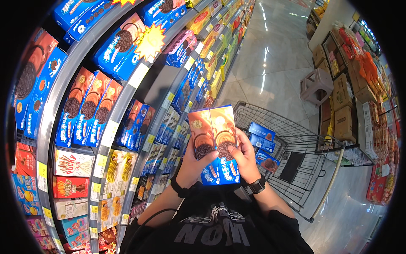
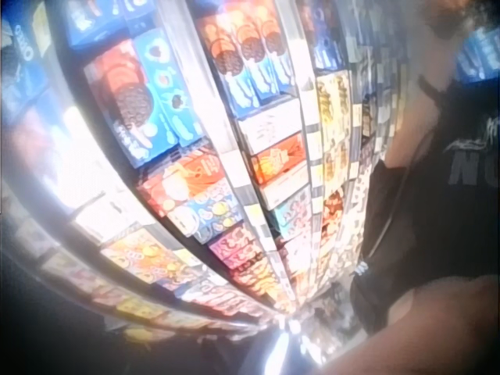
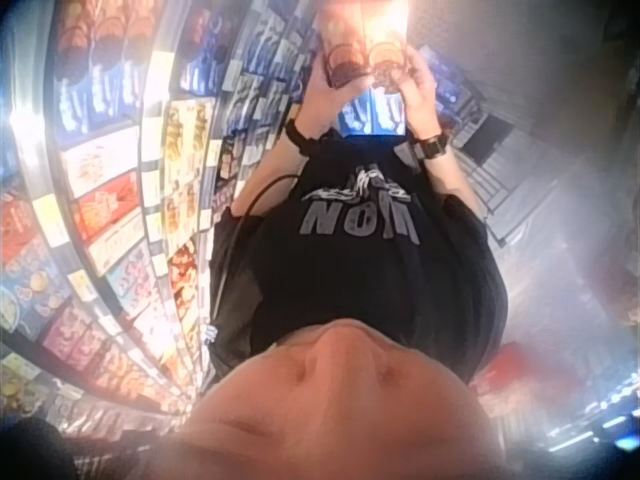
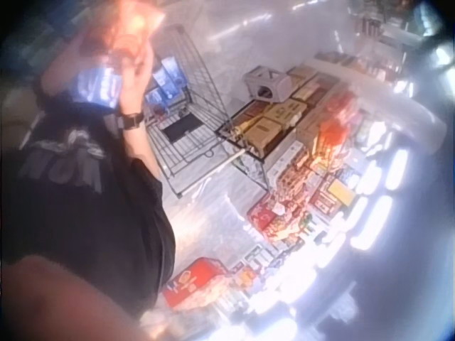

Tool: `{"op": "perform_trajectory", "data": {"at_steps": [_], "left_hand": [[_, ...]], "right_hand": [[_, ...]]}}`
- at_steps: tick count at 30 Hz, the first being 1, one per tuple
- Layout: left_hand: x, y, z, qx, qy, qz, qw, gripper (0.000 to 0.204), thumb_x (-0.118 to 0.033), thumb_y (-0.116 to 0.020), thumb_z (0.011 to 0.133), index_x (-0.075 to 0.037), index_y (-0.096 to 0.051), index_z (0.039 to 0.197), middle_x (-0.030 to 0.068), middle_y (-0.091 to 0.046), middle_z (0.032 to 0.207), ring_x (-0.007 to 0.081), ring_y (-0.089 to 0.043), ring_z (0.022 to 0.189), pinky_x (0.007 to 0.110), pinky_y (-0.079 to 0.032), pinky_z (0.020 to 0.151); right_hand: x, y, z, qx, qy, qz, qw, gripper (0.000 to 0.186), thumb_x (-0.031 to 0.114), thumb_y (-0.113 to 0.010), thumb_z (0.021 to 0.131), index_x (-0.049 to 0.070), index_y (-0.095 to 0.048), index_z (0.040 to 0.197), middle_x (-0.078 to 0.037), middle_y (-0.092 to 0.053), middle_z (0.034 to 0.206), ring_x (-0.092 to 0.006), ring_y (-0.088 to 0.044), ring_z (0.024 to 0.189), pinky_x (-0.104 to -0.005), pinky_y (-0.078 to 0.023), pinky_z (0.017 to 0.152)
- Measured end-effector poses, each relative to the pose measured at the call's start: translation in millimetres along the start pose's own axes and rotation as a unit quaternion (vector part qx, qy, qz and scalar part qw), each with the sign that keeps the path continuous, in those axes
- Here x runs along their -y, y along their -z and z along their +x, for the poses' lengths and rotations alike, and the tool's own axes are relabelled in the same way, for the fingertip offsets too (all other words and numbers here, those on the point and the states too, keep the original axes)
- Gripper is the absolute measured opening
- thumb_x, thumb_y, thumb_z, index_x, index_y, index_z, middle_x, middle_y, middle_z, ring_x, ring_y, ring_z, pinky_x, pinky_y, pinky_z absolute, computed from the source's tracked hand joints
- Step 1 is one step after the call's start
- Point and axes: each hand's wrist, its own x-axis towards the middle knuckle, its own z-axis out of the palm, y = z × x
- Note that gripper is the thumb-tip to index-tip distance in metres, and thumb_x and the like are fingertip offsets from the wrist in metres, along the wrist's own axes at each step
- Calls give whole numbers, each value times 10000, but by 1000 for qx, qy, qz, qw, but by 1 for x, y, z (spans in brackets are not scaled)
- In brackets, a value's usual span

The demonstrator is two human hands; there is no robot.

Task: Selecting and picking up multiple boxes of Oreo cookies from supermarket shelves and placing them into a shopping cart.

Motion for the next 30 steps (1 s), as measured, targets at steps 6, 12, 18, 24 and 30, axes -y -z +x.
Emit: {"op": "perform_trajectory", "data": {"at_steps": [6, 12, 18, 24, 30], "left_hand": [[4, 4, 1, 9, 4, 52, 999, 855, -215, -924, 731, 11, -400, 1368, 121, -582, 1252, 188, -604, 1131, 337, -506, 961], [-21, 13, -4, 56, -38, 340, 938, 823, -302, -914, 722, -55, -450, 1355, 129, -660, 1120, 233, -675, 1043, 364, -537, 890], [-38, 33, -21, 64, -72, 494, 864, 737, -374, -862, 733, -104, -512, 1323, 138, -679, 1090, 340, -701, 936, 392, -564, 801], [-58, 59, -52, 51, -86, 530, 842, 705, -340, -795, 776, -115, -473, 1362, 147, -676, 1117, 378, -682, 959, 440, -561, 796], [-83, 107, -129, -37, -45, 559, 827, 865, -422, -851, 773, -110, -425, 1458, 172, -524, 1427, 370, -534, 1294, 442, -463, 1060]], "right_hand": [[5, -1, 1, 25, -32, -41, 998, 635, 71, -656, 951, 29, -345, 1503, -67, -526, 1380, -154, -521, 1269, -324, -427, 1079], [51, 15, 28, 92, 105, -223, 965, 1032, 92, -920, 717, 48, -301, 1542, -135, -537, 1384, -216, -546, 1268, -372, -458, 1072], [78, 0, 38, 237, 157, -471, 835, 878, 322, -963, 624, 48, -580, 1365, -150, -684, 1180, -308, -679, 1109, -369, -524, 975], [44, -28, 41, 258, 161, -442, 844, 720, 284, -992, 573, 23, -622, 1132, -133, -701, 1013, -282, -715, 858, -337, -557, 778], [17, -57, 51, 313, 99, -314, 891, 712, 73, -968, 598, 17, -587, 1197, -49, -685, 1046, -140, -656, 924, -307, -541, 835]]}}
